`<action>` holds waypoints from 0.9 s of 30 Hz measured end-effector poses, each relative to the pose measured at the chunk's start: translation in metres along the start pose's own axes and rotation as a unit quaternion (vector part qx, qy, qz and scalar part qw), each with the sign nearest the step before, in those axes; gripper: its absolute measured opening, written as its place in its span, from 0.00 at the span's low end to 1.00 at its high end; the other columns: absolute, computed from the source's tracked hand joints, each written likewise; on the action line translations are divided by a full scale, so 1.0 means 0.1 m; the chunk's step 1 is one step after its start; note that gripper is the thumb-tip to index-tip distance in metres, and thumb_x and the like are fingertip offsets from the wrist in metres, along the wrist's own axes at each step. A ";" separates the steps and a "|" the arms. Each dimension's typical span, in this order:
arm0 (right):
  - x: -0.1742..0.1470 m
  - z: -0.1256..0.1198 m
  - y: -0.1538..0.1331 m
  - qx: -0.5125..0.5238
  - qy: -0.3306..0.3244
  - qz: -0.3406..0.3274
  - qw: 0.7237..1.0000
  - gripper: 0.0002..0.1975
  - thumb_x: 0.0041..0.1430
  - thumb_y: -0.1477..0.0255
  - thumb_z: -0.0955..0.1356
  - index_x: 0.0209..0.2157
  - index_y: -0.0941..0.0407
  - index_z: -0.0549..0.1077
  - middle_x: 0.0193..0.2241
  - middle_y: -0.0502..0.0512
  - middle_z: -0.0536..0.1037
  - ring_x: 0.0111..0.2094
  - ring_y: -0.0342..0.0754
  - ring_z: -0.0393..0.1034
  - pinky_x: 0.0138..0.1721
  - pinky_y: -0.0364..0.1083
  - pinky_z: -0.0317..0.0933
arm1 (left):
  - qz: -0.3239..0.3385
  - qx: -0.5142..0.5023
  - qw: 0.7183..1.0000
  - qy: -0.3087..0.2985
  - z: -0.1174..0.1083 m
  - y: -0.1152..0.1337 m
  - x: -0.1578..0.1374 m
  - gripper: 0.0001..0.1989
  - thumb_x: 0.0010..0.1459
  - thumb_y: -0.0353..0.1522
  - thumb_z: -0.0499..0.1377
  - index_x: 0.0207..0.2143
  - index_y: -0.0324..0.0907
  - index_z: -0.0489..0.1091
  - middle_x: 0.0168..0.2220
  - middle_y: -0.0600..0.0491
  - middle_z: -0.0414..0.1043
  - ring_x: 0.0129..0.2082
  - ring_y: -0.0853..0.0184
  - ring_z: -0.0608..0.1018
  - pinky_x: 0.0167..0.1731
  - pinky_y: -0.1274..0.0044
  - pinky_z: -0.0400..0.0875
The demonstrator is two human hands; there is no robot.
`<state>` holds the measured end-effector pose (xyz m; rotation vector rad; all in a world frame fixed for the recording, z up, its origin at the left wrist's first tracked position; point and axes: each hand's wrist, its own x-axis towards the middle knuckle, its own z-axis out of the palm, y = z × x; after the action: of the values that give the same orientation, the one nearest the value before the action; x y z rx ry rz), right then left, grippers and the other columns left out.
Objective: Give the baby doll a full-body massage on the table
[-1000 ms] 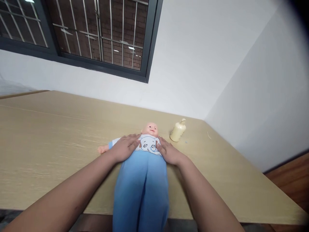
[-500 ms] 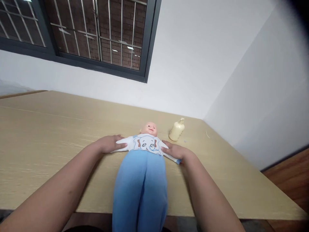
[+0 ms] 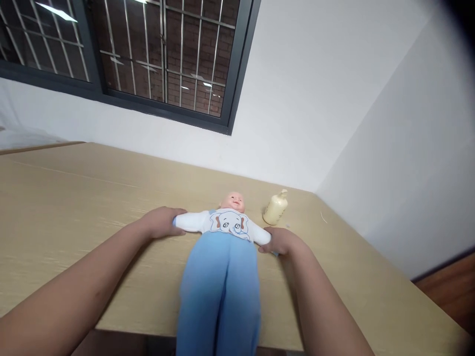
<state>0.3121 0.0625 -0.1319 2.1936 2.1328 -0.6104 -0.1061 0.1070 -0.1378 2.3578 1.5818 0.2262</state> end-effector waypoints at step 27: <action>0.39 0.22 0.72 0.616 0.034 -0.065 0.784 0.21 0.39 0.66 0.80 0.30 0.58 0.70 0.24 0.49 0.71 0.23 0.39 0.65 0.22 0.39 0.57 | -0.149 -0.481 0.863 0.031 0.06 -0.48 0.07 0.14 0.44 0.40 0.67 0.26 0.38 0.71 0.25 0.53 0.70 0.20 0.74 0.68 0.16 0.83 0.54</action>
<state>0.3751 0.0891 -0.1814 2.4011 2.1327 -2.5468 -0.1433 0.1292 -0.1595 1.3273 1.3535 0.8077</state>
